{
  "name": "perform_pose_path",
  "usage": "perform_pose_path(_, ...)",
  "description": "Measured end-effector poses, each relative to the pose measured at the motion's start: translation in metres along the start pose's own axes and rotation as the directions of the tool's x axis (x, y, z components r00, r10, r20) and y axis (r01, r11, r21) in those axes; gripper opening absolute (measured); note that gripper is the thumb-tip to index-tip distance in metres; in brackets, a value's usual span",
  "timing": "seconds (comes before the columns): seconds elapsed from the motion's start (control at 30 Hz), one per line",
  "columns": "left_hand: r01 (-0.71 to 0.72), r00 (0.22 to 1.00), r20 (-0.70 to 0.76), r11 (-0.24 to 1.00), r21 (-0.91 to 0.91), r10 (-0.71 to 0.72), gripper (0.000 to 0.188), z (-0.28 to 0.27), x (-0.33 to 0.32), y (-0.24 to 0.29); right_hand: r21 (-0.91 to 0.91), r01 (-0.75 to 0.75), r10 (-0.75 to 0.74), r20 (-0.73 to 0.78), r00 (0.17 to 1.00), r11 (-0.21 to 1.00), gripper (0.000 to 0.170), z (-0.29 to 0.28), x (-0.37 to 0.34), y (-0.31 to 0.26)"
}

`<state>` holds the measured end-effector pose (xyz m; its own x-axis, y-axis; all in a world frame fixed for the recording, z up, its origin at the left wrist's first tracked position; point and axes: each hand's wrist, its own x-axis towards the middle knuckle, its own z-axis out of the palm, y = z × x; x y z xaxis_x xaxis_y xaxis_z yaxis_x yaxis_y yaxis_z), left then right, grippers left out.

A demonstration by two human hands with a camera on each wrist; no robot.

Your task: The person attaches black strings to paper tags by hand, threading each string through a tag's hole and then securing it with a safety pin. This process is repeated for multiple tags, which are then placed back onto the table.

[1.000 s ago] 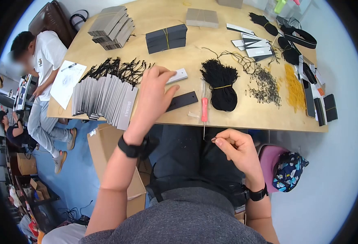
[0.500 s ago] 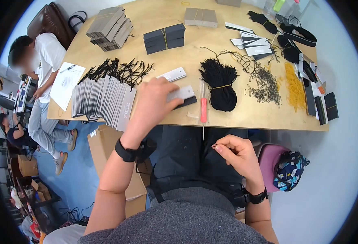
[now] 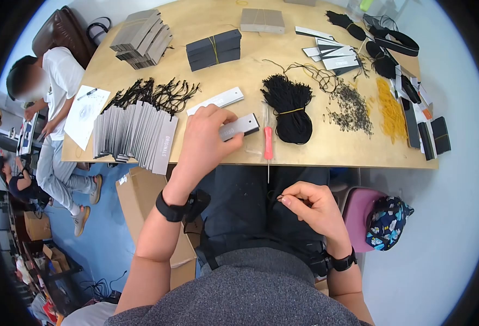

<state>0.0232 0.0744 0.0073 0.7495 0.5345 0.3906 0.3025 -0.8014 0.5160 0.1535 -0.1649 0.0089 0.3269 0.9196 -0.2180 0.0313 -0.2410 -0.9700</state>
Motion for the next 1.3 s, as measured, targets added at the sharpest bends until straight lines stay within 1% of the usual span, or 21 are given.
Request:
perform_pose_path(0.03, 0.001, 1.000, 0.004, 1.000, -0.002, -0.001, 0.029, -0.004, -0.004, 0.009, -0.012, 0.004, -0.004, 0.001, 1.000, 1.000, 0.013, 0.000, -0.001, 0.000)
perform_pose_path(0.1, 0.054, 0.998, 0.026, 0.987, -0.152, -0.051, 0.032, -0.009, -0.019, 0.030, 0.006, -0.014, 0.014, -0.005, 1.000, 1.000, 0.013, -0.001, -0.003, -0.001)
perform_pose_path(0.13, 0.075, 0.994, 0.098, 0.980, -0.186, -0.057, 0.036, -0.009, -0.029, 0.037, 0.023, -0.025, 0.026, -0.010, 1.000, 0.999, 0.012, -0.002, -0.003, -0.001)
perform_pose_path(0.17, 0.005, 0.995, 0.103, 0.973, -0.230, 0.019, 0.037, -0.005, -0.040, 0.039, 0.023, -0.028, 0.028, -0.011, 1.000, 0.999, 0.012, -0.003, -0.004, 0.000)
perform_pose_path(0.23, 0.063, 0.980, 0.199, 0.959, -0.276, -0.008, 0.040, 0.002, -0.061, 0.041, 0.053, -0.031, 0.032, -0.011, 0.999, 0.998, 0.012, -0.005, -0.005, 0.002)
perform_pose_path(0.33, 0.077, 0.982, 0.189, 0.936, -0.342, -0.012, 0.043, 0.012, -0.082, 0.040, 0.056, -0.054, 0.055, -0.012, 0.998, 0.997, 0.013, -0.005, -0.006, 0.003)
perform_pose_path(0.47, 0.143, 0.978, 0.195, 0.919, -0.368, -0.074, 0.045, 0.020, -0.093, 0.037, 0.068, -0.055, 0.055, 0.002, 0.998, 0.996, 0.013, -0.003, -0.006, 0.006)
perform_pose_path(0.53, 0.064, 0.996, 0.088, 0.927, -0.368, -0.034, 0.045, 0.027, -0.093, 0.037, 0.082, -0.034, 0.034, 0.001, 0.999, 0.996, 0.013, 0.001, -0.005, 0.008)
perform_pose_path(0.67, 0.042, 0.998, 0.049, 0.947, -0.319, -0.027, 0.043, 0.035, -0.093, 0.041, 0.109, -0.061, 0.061, 0.002, 0.998, 0.992, 0.015, 0.009, 0.001, 0.015)
perform_pose_path(0.73, 0.095, 0.994, 0.087, 0.955, -0.281, -0.074, 0.037, 0.038, -0.094, 0.041, 0.102, -0.065, 0.070, -0.046, 0.996, 0.993, 0.017, 0.016, 0.006, 0.020)
perform_pose_path(0.77, 0.095, 0.994, 0.086, 0.955, -0.281, -0.074, 0.037, 0.040, -0.094, 0.040, 0.101, -0.064, 0.069, -0.046, 0.997, 0.993, 0.017, 0.019, 0.010, 0.023)
perform_pose_path(0.87, 0.094, 0.992, 0.107, 0.938, -0.332, -0.061, 0.030, 0.045, -0.089, 0.037, 0.114, -0.050, 0.066, -0.140, 0.988, 0.992, 0.018, 0.022, 0.018, 0.035)
perform_pose_path(0.93, 0.236, 0.963, 0.226, 0.871, -0.431, -0.148, 0.023, 0.044, -0.085, 0.039, 0.106, -0.068, 0.088, -0.207, 0.974, 0.992, 0.017, 0.019, 0.021, 0.040)
perform_pose_path(0.97, 0.235, 0.963, 0.227, 0.871, -0.431, -0.147, 0.023, 0.045, -0.085, 0.039, 0.106, -0.067, 0.088, -0.208, 0.974, 0.992, 0.017, 0.017, 0.021, 0.043)
perform_pose_path(1.03, 0.214, 0.976, 0.164, 0.780, -0.588, -0.144, 0.019, 0.049, -0.085, 0.038, 0.062, -0.128, 0.137, -0.165, 0.977, 0.990, 0.018, 0.010, 0.019, 0.046)
perform_pose_path(1.07, 0.214, 0.976, 0.165, 0.780, -0.589, -0.143, 0.019, 0.050, -0.087, 0.035, 0.062, -0.128, 0.137, -0.167, 0.976, 0.990, 0.018, 0.008, 0.017, 0.047)
perform_pose_path(1.13, 0.180, 0.968, 0.252, 0.742, -0.646, -0.015, 0.018, 0.046, -0.091, 0.025, 0.111, -0.241, 0.242, 0.005, 0.970, 0.964, 0.021, 0.006, 0.012, 0.046)
perform_pose_path(1.17, 0.181, 0.967, 0.254, 0.742, -0.646, -0.016, 0.018, 0.044, -0.092, 0.024, 0.112, -0.242, 0.243, 0.004, 0.970, 0.964, 0.021, 0.007, 0.010, 0.046)
perform_pose_path(1.23, 0.197, 0.929, 0.361, 0.709, -0.677, 0.086, 0.019, 0.036, -0.093, 0.026, 0.124, -0.241, 0.221, 0.161, 0.962, 0.962, 0.021, 0.009, 0.007, 0.045)
perform_pose_path(1.27, 0.208, 0.921, 0.378, 0.703, -0.680, 0.093, 0.020, 0.034, -0.094, 0.027, 0.145, -0.237, 0.201, 0.228, 0.953, 0.961, 0.022, 0.011, 0.006, 0.045)
perform_pose_path(1.3, 0.208, 0.921, 0.378, 0.704, -0.680, 0.093, 0.020, 0.031, -0.095, 0.030, 0.146, -0.237, 0.201, 0.228, 0.953, 0.960, 0.022, 0.011, 0.006, 0.041)
